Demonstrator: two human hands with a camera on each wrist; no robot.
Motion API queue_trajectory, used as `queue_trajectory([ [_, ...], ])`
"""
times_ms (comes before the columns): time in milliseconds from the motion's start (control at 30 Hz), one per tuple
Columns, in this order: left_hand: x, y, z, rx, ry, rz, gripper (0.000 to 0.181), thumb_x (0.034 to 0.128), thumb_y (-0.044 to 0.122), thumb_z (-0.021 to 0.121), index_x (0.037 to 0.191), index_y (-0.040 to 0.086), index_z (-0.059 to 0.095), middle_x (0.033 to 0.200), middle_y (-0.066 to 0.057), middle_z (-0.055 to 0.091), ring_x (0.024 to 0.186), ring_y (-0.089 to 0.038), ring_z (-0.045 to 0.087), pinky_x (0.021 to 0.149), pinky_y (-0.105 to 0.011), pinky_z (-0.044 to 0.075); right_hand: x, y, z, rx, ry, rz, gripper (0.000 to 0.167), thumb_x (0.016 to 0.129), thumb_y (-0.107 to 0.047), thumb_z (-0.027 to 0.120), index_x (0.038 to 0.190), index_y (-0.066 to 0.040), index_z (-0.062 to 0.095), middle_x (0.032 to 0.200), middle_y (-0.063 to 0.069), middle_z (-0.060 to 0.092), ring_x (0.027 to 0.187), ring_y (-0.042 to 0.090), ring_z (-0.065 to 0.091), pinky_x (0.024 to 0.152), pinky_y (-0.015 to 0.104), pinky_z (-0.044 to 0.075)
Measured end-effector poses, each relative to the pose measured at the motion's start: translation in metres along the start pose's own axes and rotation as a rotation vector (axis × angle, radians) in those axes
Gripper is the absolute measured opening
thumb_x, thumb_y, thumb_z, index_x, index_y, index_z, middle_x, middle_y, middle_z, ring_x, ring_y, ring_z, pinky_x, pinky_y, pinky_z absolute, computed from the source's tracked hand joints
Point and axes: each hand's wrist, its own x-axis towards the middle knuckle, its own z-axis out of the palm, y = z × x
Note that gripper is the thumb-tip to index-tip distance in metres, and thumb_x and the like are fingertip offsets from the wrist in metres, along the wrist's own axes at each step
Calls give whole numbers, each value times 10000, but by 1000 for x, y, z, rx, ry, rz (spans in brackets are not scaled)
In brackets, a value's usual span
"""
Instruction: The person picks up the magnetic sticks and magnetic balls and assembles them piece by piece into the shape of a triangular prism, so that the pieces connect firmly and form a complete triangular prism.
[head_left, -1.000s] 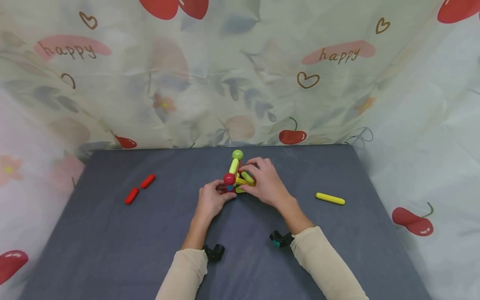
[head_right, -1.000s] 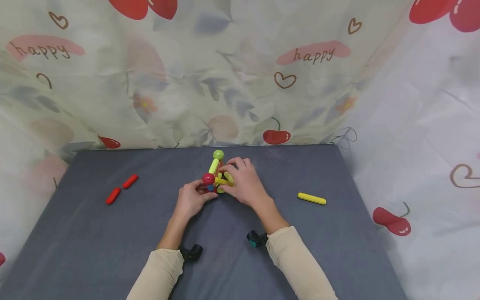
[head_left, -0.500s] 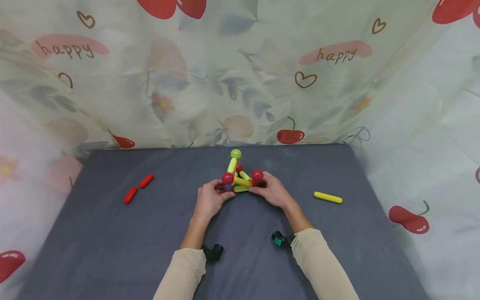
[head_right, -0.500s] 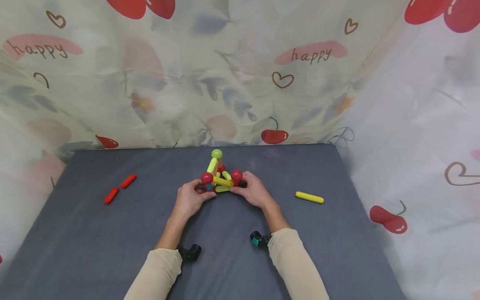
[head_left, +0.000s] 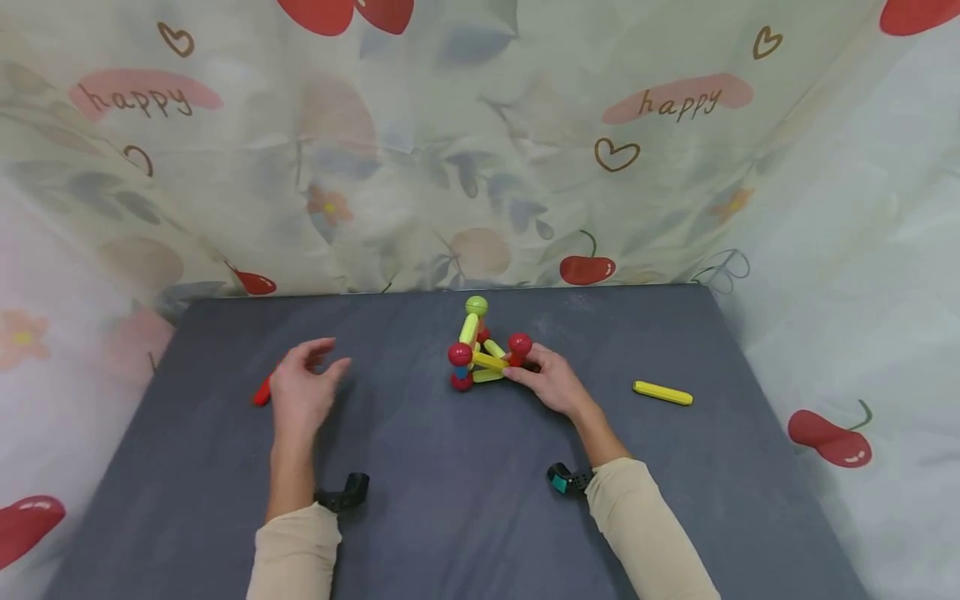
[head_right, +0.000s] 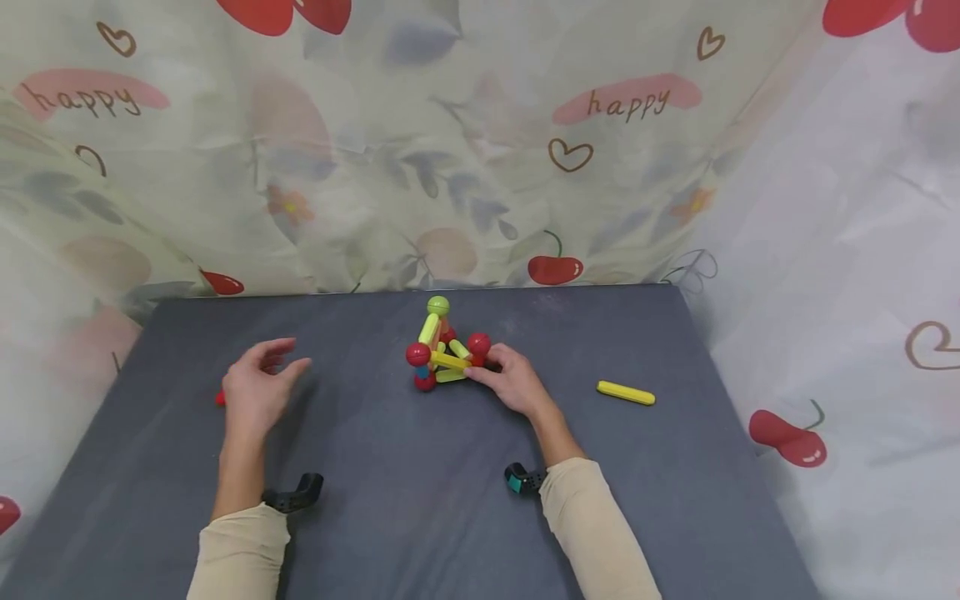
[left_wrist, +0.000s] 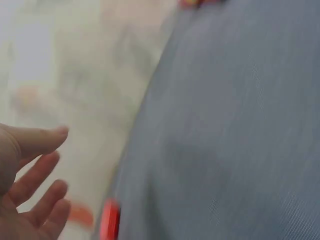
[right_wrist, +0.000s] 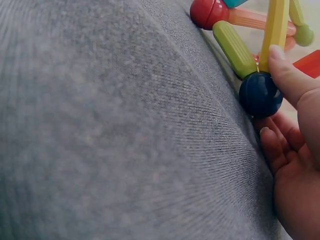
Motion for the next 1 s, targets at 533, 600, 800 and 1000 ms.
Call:
queue_trajectory([
  [533,22,-99,-52,215,61,-310,446,988,322,672,1355,70,649,1372,-219,633,1302,-428,503,1098,-558,375,0,1,1,2,-6,-34,302,955,-316,729,1234,-201,711,1192,40,655,984,176,605,897,340,497],
  [600,22,-99,-52,226,53,-297,411,989,306,672,1321,65,672,1334,-224,654,1255,-422,529,1061,-551,394,0,1,1,0,-9,-44,290,960,-308,723,1226,-192,710,1182,51,652,977,177,600,894,343,492],
  [800,13,-91,-52,210,75,-247,379,1015,296,634,1310,61,664,1275,-233,667,1169,-406,547,993,-544,403,0,0,2,13,-13,-57,272,953,-283,732,1204,-181,709,1169,67,649,987,198,588,909,370,479],
  [1000,2,-25,-45,60,128,-86,380,993,325,675,1318,128,670,1226,-177,670,1131,-355,543,946,-474,390,1,1,4,36,-6,-56,268,952,-270,731,1199,-169,699,1185,78,644,1034,212,586,944,395,470],
])
